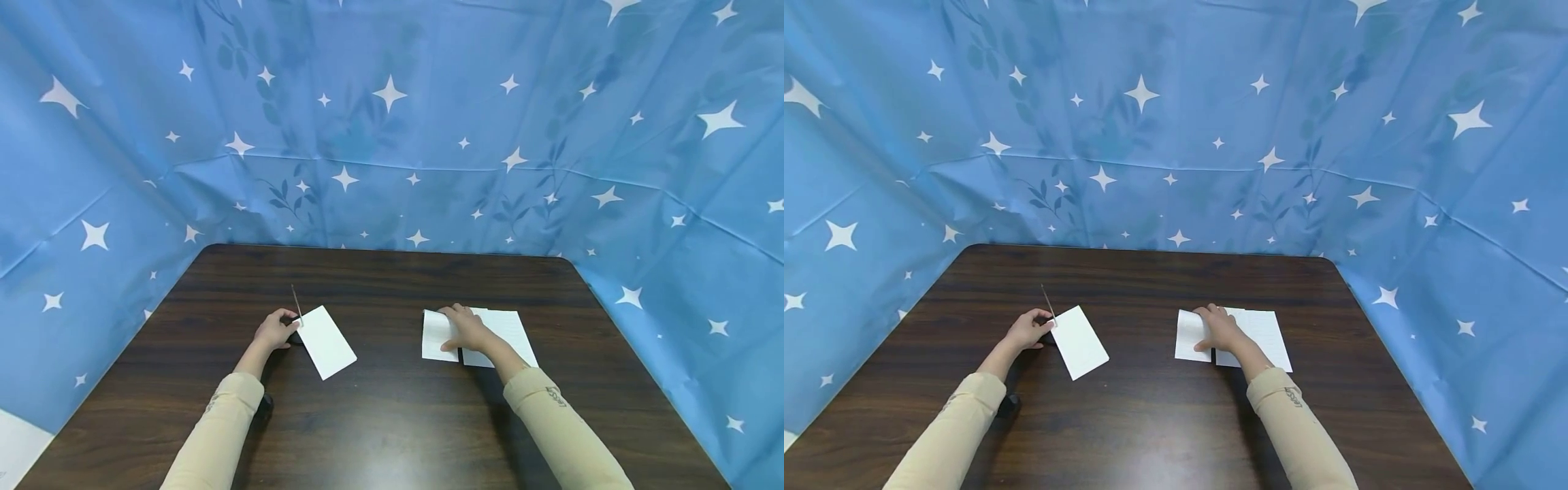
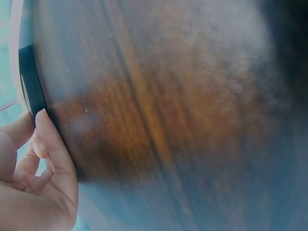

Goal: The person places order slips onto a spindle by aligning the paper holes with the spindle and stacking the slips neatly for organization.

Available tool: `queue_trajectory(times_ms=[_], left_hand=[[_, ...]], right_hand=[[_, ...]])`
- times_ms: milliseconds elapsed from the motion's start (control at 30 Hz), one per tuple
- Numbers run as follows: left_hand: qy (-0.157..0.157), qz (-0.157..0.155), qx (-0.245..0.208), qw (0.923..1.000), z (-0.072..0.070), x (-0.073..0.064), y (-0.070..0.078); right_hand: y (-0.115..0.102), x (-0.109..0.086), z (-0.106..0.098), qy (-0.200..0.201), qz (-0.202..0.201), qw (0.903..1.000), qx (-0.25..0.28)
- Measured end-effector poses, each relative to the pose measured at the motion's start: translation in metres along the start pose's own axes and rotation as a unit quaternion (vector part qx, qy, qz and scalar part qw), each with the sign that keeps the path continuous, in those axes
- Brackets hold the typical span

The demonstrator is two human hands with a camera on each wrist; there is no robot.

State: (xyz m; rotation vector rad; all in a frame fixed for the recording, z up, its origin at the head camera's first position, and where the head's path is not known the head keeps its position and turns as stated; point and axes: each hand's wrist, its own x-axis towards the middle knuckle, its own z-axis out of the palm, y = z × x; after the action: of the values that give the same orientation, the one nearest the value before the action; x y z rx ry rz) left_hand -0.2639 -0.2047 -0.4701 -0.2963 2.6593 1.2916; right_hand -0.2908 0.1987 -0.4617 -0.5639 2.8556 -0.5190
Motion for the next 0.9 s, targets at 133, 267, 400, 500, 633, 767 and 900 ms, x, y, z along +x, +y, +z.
queue_trajectory(times_ms=[133, 267, 400, 500, 633, 767, 900], left_hand=[[0.001, 0.002, 0.001, 1.0, -0.001, 0.0, 0.0], [-0.003, -0.001, 0.006, 1.0, -0.001, -0.001, 0.001], [-0.004, -0.003, 0.007, 1.0, 0.001, 0.0, 0.0], [-0.006, -0.006, 0.004, 1.0, 0.002, 0.001, -0.002], [-0.002, -0.009, 0.001, 1.0, 0.001, -0.001, -0.001], [0.0, -0.006, 0.006, 1.0, 0.0, -0.003, 0.0], [0.002, -0.009, 0.0, 1.0, 0.0, -0.001, 0.001]], right_hand=[[-0.001, -0.004, 0.003, 0.001, -0.008, 0.9996, 0.027], [-0.003, -0.006, 0.007, 0.033, -0.032, 0.9985, 0.031], [-0.006, -0.006, 0.01, 0.087, -0.062, 0.9938, 0.03], [-0.008, -0.005, 0.011, 0.101, -0.063, 0.9921, 0.039], [-0.011, -0.003, 0.011, 0.099, -0.051, 0.9918, 0.064], [-0.015, 0.001, 0.011, 0.11, -0.039, 0.9909, 0.066], [-0.018, 0.003, 0.009, 0.127, -0.028, 0.9877, 0.086]])
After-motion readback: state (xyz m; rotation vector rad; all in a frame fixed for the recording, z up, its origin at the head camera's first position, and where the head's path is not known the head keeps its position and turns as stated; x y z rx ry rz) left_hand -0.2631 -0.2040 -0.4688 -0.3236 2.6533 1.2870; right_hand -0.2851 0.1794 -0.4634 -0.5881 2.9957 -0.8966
